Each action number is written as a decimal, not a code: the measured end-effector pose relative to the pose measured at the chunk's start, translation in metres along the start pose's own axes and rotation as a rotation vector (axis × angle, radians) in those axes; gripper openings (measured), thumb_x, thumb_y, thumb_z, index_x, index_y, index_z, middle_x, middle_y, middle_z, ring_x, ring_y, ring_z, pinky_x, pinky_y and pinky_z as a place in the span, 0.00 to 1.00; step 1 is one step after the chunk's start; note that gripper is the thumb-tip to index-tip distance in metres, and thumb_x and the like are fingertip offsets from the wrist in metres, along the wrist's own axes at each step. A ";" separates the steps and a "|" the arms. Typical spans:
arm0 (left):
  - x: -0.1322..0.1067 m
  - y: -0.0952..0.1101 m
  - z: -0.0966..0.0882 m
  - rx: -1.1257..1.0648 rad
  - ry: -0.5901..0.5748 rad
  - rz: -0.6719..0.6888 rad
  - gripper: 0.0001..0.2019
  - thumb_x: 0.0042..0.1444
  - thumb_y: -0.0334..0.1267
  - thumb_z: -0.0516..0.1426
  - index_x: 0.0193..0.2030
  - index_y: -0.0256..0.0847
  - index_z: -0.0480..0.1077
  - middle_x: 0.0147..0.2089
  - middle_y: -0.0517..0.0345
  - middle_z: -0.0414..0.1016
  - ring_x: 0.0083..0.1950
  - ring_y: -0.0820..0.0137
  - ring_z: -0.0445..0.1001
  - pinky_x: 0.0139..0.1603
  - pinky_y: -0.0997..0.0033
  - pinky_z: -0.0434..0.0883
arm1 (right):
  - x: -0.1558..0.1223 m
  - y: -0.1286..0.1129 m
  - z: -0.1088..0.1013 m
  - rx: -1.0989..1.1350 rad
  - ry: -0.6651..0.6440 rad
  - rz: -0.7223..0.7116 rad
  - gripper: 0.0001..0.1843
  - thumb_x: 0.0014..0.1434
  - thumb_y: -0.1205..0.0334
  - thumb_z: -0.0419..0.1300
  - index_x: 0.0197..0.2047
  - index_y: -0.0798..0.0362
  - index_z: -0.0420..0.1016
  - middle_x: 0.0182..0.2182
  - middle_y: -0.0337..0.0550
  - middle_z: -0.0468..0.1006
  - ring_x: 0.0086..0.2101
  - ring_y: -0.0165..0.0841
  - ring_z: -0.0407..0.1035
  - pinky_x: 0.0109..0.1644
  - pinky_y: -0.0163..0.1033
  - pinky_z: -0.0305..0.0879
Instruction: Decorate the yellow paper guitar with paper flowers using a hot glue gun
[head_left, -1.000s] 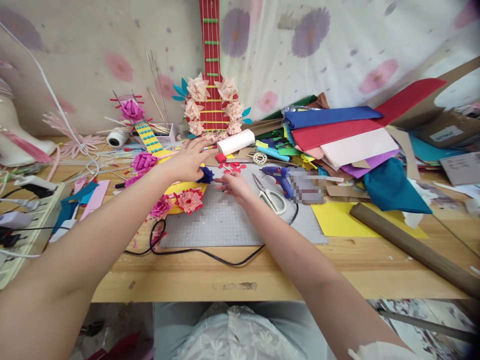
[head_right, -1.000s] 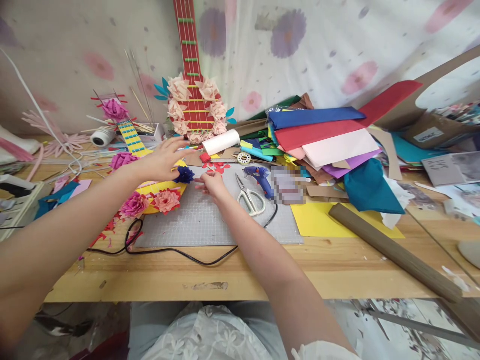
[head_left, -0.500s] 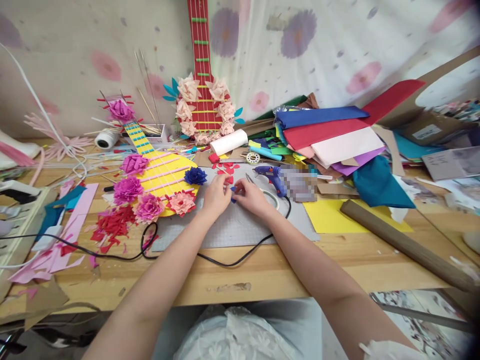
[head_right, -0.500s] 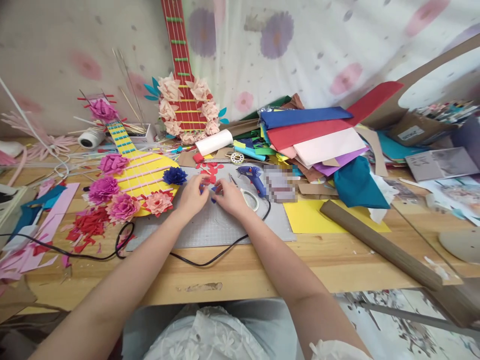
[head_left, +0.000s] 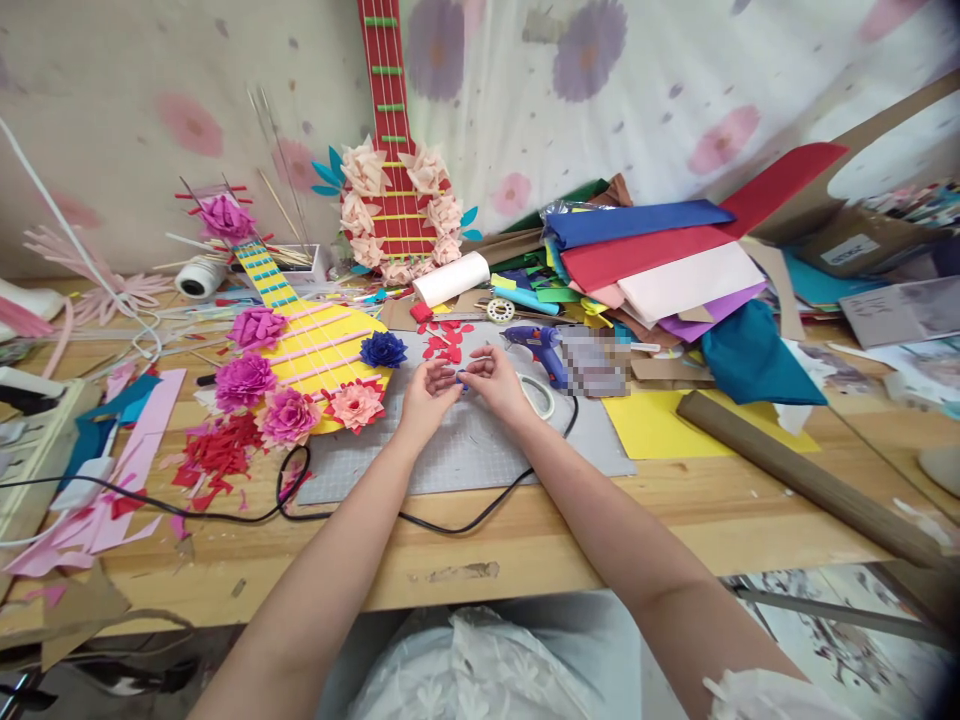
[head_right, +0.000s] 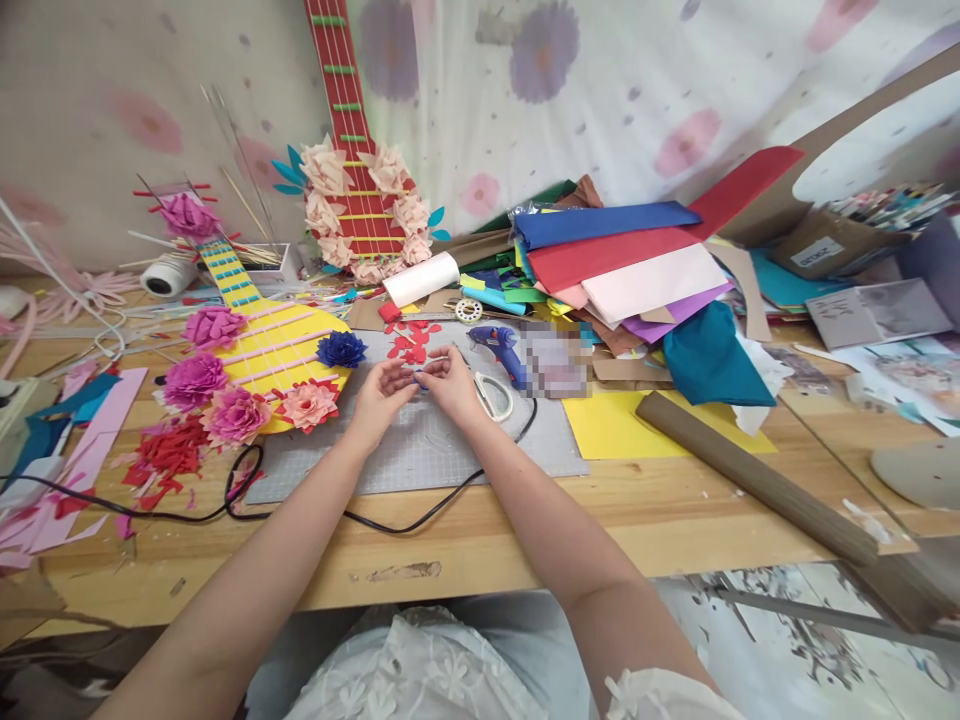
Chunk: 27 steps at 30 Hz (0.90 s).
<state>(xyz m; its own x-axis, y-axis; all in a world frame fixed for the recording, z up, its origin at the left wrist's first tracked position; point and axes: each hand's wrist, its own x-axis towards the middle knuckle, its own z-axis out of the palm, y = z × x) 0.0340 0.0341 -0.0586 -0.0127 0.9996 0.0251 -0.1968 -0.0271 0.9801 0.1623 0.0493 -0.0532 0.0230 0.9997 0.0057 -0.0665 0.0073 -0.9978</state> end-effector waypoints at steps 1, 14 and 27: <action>0.000 0.001 0.001 -0.037 0.000 -0.033 0.22 0.37 0.31 0.64 0.42 0.40 0.67 0.38 0.55 0.75 0.38 0.71 0.75 0.40 0.70 0.72 | -0.001 -0.002 0.000 0.022 -0.004 0.011 0.23 0.38 0.61 0.65 0.37 0.50 0.60 0.24 0.30 0.70 0.27 0.27 0.67 0.36 0.37 0.65; -0.003 0.015 0.005 -0.146 0.090 -0.164 0.21 0.35 0.32 0.66 0.39 0.39 0.66 0.28 0.63 0.73 0.30 0.72 0.75 0.28 0.75 0.71 | -0.004 -0.004 0.000 0.116 -0.017 0.026 0.26 0.37 0.56 0.68 0.37 0.49 0.59 0.24 0.31 0.74 0.26 0.27 0.69 0.35 0.36 0.65; 0.001 0.011 0.007 -0.164 0.200 -0.169 0.17 0.37 0.30 0.66 0.35 0.37 0.65 0.25 0.62 0.73 0.27 0.74 0.74 0.30 0.74 0.70 | -0.014 -0.065 -0.115 -0.945 0.071 0.158 0.22 0.48 0.40 0.58 0.23 0.52 0.68 0.17 0.38 0.68 0.22 0.31 0.62 0.28 0.37 0.55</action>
<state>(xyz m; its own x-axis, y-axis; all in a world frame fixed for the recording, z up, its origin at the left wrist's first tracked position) 0.0385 0.0347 -0.0468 -0.1558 0.9692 -0.1905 -0.3675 0.1222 0.9220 0.2807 0.0321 0.0041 0.1451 0.9837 -0.1060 0.7571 -0.1794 -0.6281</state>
